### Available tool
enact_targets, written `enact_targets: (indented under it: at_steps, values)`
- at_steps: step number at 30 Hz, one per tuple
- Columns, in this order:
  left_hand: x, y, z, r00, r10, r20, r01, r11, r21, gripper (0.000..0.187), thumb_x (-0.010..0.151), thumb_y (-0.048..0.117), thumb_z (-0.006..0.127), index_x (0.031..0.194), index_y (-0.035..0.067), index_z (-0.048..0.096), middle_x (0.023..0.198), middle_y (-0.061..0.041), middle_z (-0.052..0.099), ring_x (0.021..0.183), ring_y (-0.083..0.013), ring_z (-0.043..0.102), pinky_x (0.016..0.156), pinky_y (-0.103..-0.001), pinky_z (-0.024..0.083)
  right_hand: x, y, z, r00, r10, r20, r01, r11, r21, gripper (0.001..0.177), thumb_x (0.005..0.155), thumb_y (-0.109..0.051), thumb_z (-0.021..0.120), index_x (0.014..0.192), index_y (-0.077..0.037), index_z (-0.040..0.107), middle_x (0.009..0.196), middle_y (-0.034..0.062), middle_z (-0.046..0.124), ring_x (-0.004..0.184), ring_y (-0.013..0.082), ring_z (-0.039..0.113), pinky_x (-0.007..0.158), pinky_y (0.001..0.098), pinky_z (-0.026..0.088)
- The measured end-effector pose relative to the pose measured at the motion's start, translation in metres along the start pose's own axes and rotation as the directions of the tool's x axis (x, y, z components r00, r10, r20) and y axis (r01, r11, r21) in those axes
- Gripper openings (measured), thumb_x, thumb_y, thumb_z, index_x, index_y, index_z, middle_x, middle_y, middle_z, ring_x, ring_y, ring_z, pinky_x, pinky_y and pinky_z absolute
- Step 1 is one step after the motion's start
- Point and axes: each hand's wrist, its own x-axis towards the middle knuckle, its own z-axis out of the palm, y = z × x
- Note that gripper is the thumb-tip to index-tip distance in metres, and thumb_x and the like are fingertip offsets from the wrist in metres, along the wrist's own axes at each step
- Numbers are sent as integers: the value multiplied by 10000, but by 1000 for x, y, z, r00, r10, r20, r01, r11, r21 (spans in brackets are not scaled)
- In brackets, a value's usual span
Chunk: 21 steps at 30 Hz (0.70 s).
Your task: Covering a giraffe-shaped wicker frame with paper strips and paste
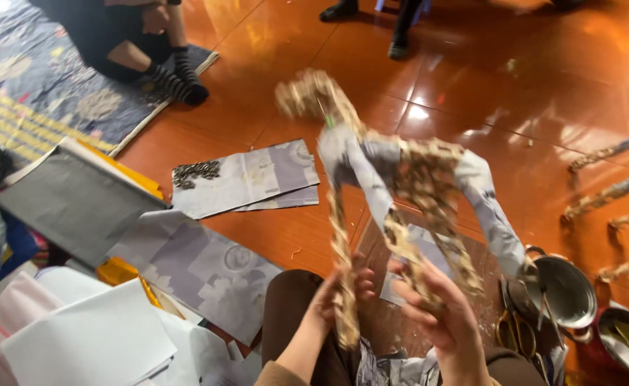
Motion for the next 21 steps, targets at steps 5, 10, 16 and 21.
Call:
enact_targets:
  at_steps: [5,10,16,21]
  values:
    - [-27,44,73,971,212,108,-231,951,206,870,756,577,687,1488,245,352,960,-76,585,663,-113,551,460,-205,485,-11,-3,-39,894,-342,288,413,878,-240,566,997,-197,505,1453,15,246,979,102,532,562,127,465,443,211,412]
    - [2,50,104,798,108,593,-263,948,181,668,1003,338,575,1536,168,209,988,-93,648,531,-77,506,446,-166,463,-17,22,-199,820,-312,-481,16,851,-526,358,1038,-273,393,1249,-42,568,1093,121,663,924,239,632,746,366,509]
    - [77,28,9,986,120,119,-168,779,604,734,893,340,681,1492,178,289,900,-215,541,536,-267,595,424,-413,572,-70,78,-352,599,-194,-777,-357,804,-476,424,935,-209,640,1254,68,600,925,257,707,699,227,676,555,243,533]
    - [141,50,-104,952,90,-293,56,888,456,457,927,471,629,1130,73,531,875,-132,644,610,-219,645,486,-333,593,-46,82,-387,686,-380,-620,-354,571,-741,269,712,-127,860,955,-67,763,735,87,736,620,160,678,419,226,496]
